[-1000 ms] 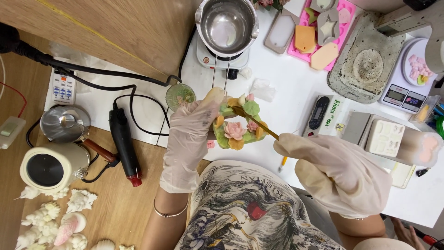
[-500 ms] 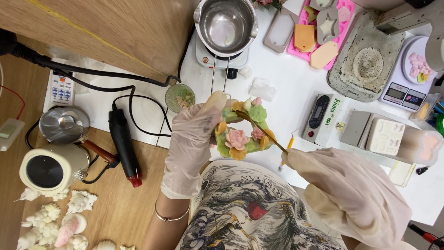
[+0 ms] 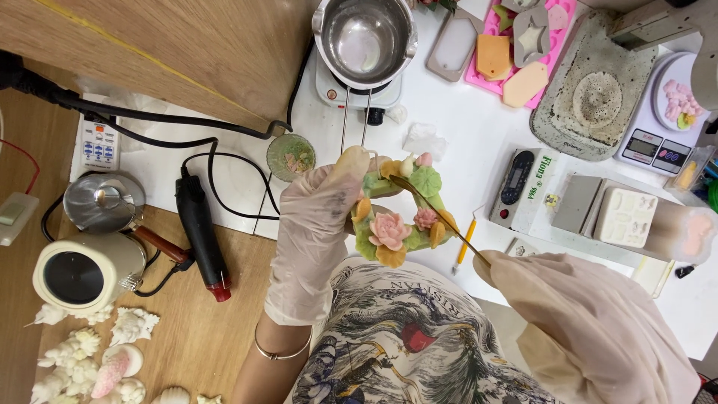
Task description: Decorating a wreath-shaped candle with small wax floral elements using melted wax as adhesive.
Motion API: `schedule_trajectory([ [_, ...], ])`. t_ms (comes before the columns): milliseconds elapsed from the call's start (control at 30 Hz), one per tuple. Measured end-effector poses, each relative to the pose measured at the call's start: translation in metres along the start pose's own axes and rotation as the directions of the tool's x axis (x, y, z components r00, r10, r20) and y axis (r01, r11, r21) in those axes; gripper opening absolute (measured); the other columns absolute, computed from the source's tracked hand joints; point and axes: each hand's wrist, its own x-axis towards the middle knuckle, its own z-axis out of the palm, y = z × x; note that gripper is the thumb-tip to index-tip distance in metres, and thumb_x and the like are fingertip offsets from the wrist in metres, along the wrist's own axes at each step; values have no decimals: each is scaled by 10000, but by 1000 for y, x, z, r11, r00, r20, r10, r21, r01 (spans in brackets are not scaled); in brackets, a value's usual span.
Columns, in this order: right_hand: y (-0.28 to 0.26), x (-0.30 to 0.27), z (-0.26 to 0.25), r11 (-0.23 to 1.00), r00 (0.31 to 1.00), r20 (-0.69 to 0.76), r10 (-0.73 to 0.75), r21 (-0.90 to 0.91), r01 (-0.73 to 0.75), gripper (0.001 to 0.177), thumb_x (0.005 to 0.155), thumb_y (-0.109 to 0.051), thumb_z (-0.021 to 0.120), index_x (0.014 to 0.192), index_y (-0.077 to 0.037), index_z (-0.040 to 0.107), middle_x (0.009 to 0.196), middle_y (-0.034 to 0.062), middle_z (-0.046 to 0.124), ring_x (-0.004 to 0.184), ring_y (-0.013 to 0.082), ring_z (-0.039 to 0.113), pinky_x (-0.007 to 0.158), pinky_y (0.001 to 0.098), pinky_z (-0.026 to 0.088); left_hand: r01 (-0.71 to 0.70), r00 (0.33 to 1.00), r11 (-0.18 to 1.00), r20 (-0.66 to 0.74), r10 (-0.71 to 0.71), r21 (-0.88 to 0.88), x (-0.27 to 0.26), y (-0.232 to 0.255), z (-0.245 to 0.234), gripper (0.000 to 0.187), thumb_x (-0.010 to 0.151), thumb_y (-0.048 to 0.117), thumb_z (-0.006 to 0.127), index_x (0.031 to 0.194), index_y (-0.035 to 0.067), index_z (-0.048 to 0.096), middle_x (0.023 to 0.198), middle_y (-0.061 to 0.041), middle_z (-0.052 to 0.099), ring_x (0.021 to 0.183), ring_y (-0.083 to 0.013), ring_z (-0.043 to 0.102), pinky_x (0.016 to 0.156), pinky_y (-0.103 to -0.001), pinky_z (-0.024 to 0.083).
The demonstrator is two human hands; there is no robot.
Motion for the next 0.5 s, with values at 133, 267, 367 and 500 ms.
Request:
schedule_trajectory([
  [133,-2,-1,1,1000,1000,15,6,16,-6,419,1007,-333,540,1276,-25,634,1184,118,733,1087,282,722,923,412,543,-84,996,996,9,84,27,1,-7,-1,306,981,283,747,1029,-9,673,824,18,672,695,-28,608,571,-185,498],
  [267,3,-3,1,1000,1000,26,17,-16,-17,429,988,-330,560,1290,-37,642,1159,128,732,1066,291,723,901,413,544,-78,997,996,9,79,-34,1,-7,3,311,991,292,732,1035,-11,681,819,14,679,702,-32,623,590,-192,522],
  [367,16,-7,-4,999,995,96,34,8,-35,469,962,-332,574,1314,-30,646,1122,140,730,1040,302,729,861,408,552,-109,994,994,11,109,-10,0,-7,4,311,1004,294,725,1046,-12,685,817,20,668,697,-22,601,576,-177,487],
  [500,33,-12,-9,995,970,234,73,47,-86,581,886,-354,610,1349,-4,629,1100,147,732,1012,296,734,833,407,559,-59,998,998,8,59,3,-1,-11,3,302,989,286,726,1021,-11,685,810,21,676,700,-28,617,576,-182,506],
])
